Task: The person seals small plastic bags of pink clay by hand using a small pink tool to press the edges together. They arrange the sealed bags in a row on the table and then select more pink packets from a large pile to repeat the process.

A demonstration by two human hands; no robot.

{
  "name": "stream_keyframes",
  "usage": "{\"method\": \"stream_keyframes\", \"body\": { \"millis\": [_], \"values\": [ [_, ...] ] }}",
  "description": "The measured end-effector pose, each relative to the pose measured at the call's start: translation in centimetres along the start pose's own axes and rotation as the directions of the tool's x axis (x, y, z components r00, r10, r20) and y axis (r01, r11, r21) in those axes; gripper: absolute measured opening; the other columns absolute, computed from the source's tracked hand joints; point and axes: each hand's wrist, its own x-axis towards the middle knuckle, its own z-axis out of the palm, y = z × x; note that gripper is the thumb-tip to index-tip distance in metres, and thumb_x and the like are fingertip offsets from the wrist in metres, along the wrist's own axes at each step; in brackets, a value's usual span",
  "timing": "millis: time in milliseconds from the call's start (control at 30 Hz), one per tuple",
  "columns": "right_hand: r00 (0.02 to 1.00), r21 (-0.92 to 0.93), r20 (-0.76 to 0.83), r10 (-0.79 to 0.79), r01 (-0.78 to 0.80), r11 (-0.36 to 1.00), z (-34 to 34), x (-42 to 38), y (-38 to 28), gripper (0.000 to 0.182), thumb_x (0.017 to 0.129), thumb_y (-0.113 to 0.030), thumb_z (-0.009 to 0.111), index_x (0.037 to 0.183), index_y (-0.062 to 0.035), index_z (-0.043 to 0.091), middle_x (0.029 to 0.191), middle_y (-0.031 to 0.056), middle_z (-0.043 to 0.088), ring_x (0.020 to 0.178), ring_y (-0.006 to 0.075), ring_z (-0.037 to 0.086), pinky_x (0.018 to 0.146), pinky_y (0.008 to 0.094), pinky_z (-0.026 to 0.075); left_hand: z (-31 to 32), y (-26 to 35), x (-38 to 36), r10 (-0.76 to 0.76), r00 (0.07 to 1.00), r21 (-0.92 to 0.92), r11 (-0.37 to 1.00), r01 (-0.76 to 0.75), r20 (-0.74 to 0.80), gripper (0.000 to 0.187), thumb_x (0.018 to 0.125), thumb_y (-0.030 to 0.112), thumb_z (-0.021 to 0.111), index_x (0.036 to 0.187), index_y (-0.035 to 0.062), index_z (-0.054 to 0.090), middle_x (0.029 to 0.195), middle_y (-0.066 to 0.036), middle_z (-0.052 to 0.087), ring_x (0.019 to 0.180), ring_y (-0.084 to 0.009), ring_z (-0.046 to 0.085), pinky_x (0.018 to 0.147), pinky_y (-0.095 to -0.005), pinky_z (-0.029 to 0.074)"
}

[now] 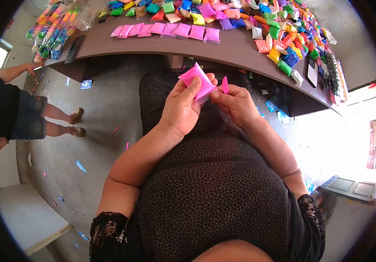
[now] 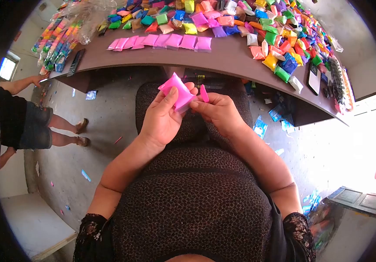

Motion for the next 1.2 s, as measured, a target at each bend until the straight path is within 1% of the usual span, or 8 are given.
{"method": "stream_keyframes", "body": {
  "millis": [233,433,667,833,933,1033,1133,1200],
  "values": [
    [0.999,-0.002,-0.024,-0.032,0.032,0.999,-0.3,-0.1,0.3,0.014,0.089,-0.015,0.07,0.098,-0.0038,0.069,0.078,-0.0021,0.062,0.057,0.0031,0.043,0.05,0.0195,0.032,-0.5,0.1,0.3,-0.012,0.998,-0.039,0.999,0.01,-0.06,0.033,0.094,0.012,0.062,0.125,0.0064,0.052,0.121,-0.013,0.061,0.112,-0.0232,0.06,0.096,-0.0367,0.049],
    [0.992,0.171,-0.087,-0.088,0.102,0.98,-0.9,0.2,0.6,0.014,0.089,-0.015,0.069,0.099,-0.0045,0.066,0.075,-0.0031,0.059,0.056,0.0027,0.04,0.049,0.0193,0.029,-1.4,0.4,0.1,-0.007,0.997,0.15,0.989,0.019,-0.081,0.043,0.088,0.002,0.067,0.125,0.0112,0.05,0.118,-0.012,0.062,0.108,-0.0213,0.061,0.093,-0.0371,0.051],
    [0.998,0.092,0.047,-0.046,0.041,0.995,-0.1,0.2,1.1,0.035,0.085,-0.024,0.076,0.109,-0.0039,0.061,0.082,-0.003,0.059,0.06,0.0036,0.042,0.052,0.0197,0.031,-1.4,0.3,0.1,0.161,0.986,0.262,0.955,-0.142,-0.053,0.044,0.086,-0.003,0.067,0.125,0.0094,0.052,0.116,-0.01,0.061,0.11,-0.0207,0.059,0.096,-0.0361,0.049],
    [0.995,0.024,-0.095,0.043,-0.041,0.999,0.1,0.3,0.6,0.024,0.09,-0.025,0.07,0.102,-0.0048,0.064,0.078,-0.0032,0.059,0.059,0.0036,0.044,0.051,0.0195,0.032,-1.3,0.1,0.2,0.209,0.978,0.3,0.934,-0.194,-0.016,0.045,0.085,-0.004,0.067,0.126,0.0041,0.049,0.114,-0.012,0.059,0.108,-0.0183,0.059,0.095,-0.0322,0.05],
    [0.998,0.018,-0.063,-0.011,0.012,1.0,-0.4,0.5,1.1,0.015,0.096,-0.021,0.062,0.099,-0.0063,0.063,0.078,-0.0008,0.058,0.057,0.0045,0.04,0.049,0.0199,0.03,-1.1,0.3,0.2,0.212,0.974,0.266,0.946,-0.184,-0.08,0.045,0.085,-0.005,0.067,0.125,0.0039,0.049,0.114,-0.011,0.059,0.107,-0.0183,0.059,0.095,-0.0319,0.05],
    [0.994,0.092,-0.098,-0.049,0.058,0.994,-0.1,0.4,1.1,0.016,0.096,-0.022,0.062,0.099,-0.0064,0.063,0.077,-0.0015,0.057,0.057,0.0045,0.04,0.049,0.0195,0.03,-1.2,0.4,0.2,0.16,0.984,0.195,0.971,-0.141,-0.083,0.046,0.085,-0.003,0.068,0.126,0.0033,0.049,0.113,-0.01,0.059,0.105,-0.0174,0.059,0.091,-0.0309,0.051],
    [0.994,0.19,-0.065,-0.09,0.1,0.977,-0.3,0.3,1.1,0.017,0.097,-0.022,0.061,0.099,-0.0057,0.062,0.077,-0.0022,0.056,0.058,0.0047,0.04,0.051,0.019,0.031,-2.0,1.1,0.2,0.048,0.998,0.28,0.959,-0.033,-0.048,0.049,0.084,0.0,0.07,0.128,0.0032,0.049,0.113,-0.009,0.059,0.101,-0.0153,0.059,0.086,-0.0297,0.052],
    [0.992,0.074,-0.064,-0.113,0.117,0.99,-0.4,0.2,1.0,0.017,0.097,-0.022,0.061,0.099,-0.0054,0.062,0.077,-0.0026,0.055,0.059,0.0047,0.04,0.051,0.0189,0.031,-2.2,1.4,0.4,-0.088,0.996,0.391,0.917,0.076,0.013,0.051,0.084,0.003,0.071,0.13,0.0033,0.049,0.113,-0.007,0.059,0.097,-0.0131,0.059,0.08,-0.0278,0.052]
  ]
}}
